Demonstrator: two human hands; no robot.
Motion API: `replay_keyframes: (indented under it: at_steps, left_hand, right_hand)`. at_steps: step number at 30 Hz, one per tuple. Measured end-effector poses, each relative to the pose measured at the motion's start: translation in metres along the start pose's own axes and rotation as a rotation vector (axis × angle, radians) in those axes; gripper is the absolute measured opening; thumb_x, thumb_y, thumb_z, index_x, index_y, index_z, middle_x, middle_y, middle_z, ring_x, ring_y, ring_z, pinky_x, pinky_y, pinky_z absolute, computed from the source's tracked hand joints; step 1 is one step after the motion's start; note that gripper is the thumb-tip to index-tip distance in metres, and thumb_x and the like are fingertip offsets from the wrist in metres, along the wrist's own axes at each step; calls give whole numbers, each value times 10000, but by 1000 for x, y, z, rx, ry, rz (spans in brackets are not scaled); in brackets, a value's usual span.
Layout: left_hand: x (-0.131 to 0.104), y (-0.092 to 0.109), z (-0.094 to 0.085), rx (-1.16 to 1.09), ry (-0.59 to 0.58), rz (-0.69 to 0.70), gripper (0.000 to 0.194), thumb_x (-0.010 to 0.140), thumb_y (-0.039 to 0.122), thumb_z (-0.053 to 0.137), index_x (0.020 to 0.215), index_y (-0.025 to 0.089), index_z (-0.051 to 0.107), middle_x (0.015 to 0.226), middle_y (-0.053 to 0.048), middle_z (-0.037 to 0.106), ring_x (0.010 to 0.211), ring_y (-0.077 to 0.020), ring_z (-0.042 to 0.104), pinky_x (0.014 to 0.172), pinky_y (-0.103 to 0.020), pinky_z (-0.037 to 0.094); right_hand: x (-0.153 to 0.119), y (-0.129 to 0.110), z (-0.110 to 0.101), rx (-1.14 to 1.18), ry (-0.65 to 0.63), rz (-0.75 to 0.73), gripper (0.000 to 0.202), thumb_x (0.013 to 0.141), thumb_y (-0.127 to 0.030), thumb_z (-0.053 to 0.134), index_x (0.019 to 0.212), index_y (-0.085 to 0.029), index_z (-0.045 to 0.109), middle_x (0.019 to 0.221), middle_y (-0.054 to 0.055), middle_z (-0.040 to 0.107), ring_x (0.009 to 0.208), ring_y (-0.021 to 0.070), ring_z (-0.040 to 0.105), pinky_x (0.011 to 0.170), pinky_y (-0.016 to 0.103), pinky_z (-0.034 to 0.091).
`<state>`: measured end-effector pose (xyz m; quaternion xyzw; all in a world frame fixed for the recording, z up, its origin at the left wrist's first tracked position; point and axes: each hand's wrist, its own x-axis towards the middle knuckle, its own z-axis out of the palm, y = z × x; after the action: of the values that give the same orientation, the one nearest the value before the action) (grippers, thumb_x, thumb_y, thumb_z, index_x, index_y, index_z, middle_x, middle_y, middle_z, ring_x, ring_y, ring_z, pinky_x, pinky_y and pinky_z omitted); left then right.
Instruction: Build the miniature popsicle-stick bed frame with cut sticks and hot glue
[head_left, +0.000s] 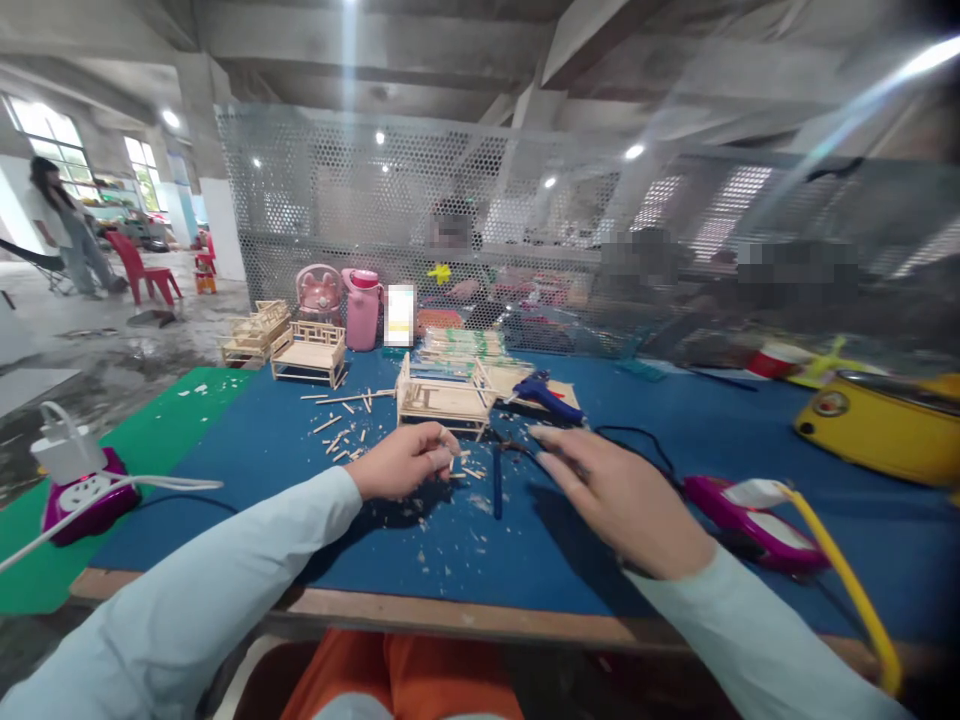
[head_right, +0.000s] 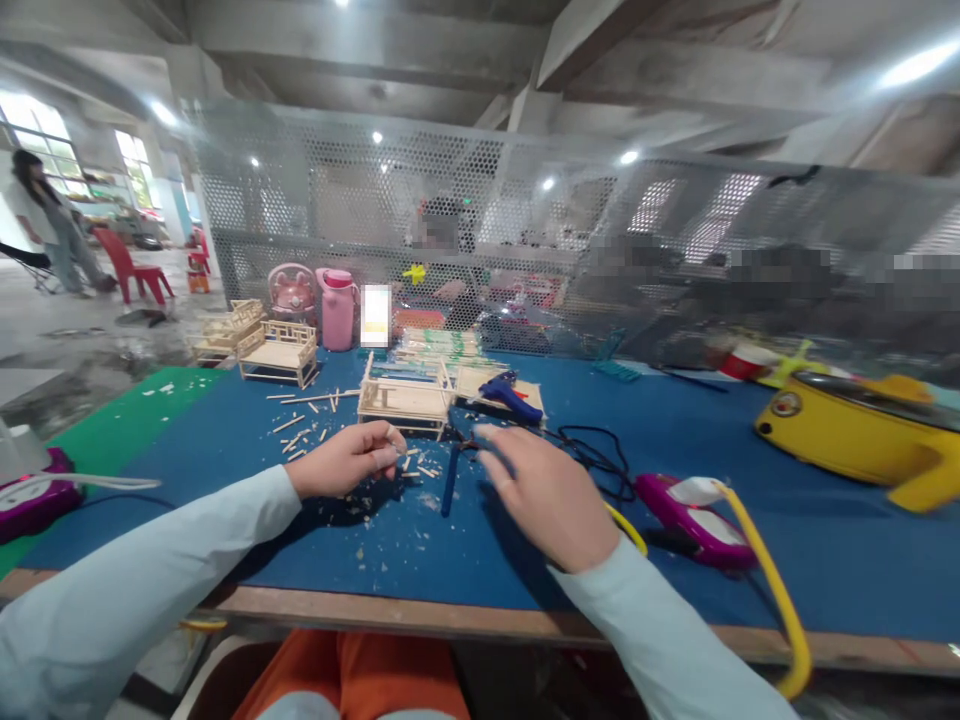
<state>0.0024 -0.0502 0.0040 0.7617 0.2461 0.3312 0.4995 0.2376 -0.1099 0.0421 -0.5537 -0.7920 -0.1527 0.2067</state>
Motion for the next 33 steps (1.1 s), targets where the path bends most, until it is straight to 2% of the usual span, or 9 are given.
replay_keyframes:
  at_steps: [2,4,8,12,19,27,29,33]
  left_hand:
    - [1,0,-2,-54,13,17,167,818,313,478,801,147,469,644,24,507,598,-84,468,612,-223,382]
    - [2,0,-5,-76,48,34,203,822,349,479,798,147,463,644,25,502,588,-78,452,601,-219,373]
    - [5,-2,-13,-87,129,50,212,817,359,495,832,155,442,638,33,496,576,-78,444,592,-222,367]
    - [7,-5,-16,-116,192,39,203,816,345,499,854,164,414,630,38,492,575,-83,451,592,-228,371]
    - [6,-10,-12,-87,224,48,179,834,305,461,926,161,406,650,31,502,584,-87,458,587,-227,383]
    - [4,-10,-10,-46,233,-23,218,816,350,482,931,174,423,603,51,514,498,-75,440,516,-201,353]
    - [3,-8,-12,42,305,-41,218,832,372,449,922,173,457,572,55,499,477,-76,425,495,-197,332]
    - [3,-9,-22,209,587,39,200,835,356,454,864,166,509,547,60,422,491,-77,377,494,-196,302]
  right_hand:
    - [20,-26,6,104,-19,-184,318,867,-333,405,1036,-193,636,998,99,674,947,229,600,813,343,445]
    - [41,-41,15,172,-64,-278,288,869,-329,420,861,-193,674,796,86,685,762,196,609,684,299,440]
    - [72,-44,30,365,-81,-327,278,849,-313,468,695,-177,656,645,51,640,603,144,548,576,251,386]
    - [80,-38,40,586,-89,-247,196,791,-313,552,725,-169,667,682,36,660,630,143,568,605,256,416]
    - [69,-42,62,807,-26,-6,191,764,-316,570,807,-150,654,782,45,697,727,164,624,700,289,472]
    - [66,-34,65,780,-39,-16,178,745,-296,577,779,-159,684,744,28,709,696,162,632,684,277,479]
    - [66,-30,68,749,8,5,161,731,-294,592,754,-168,690,713,23,709,662,162,632,651,269,481]
    - [68,-23,75,644,174,59,140,737,-278,594,749,-178,692,742,33,716,666,165,643,651,265,485]
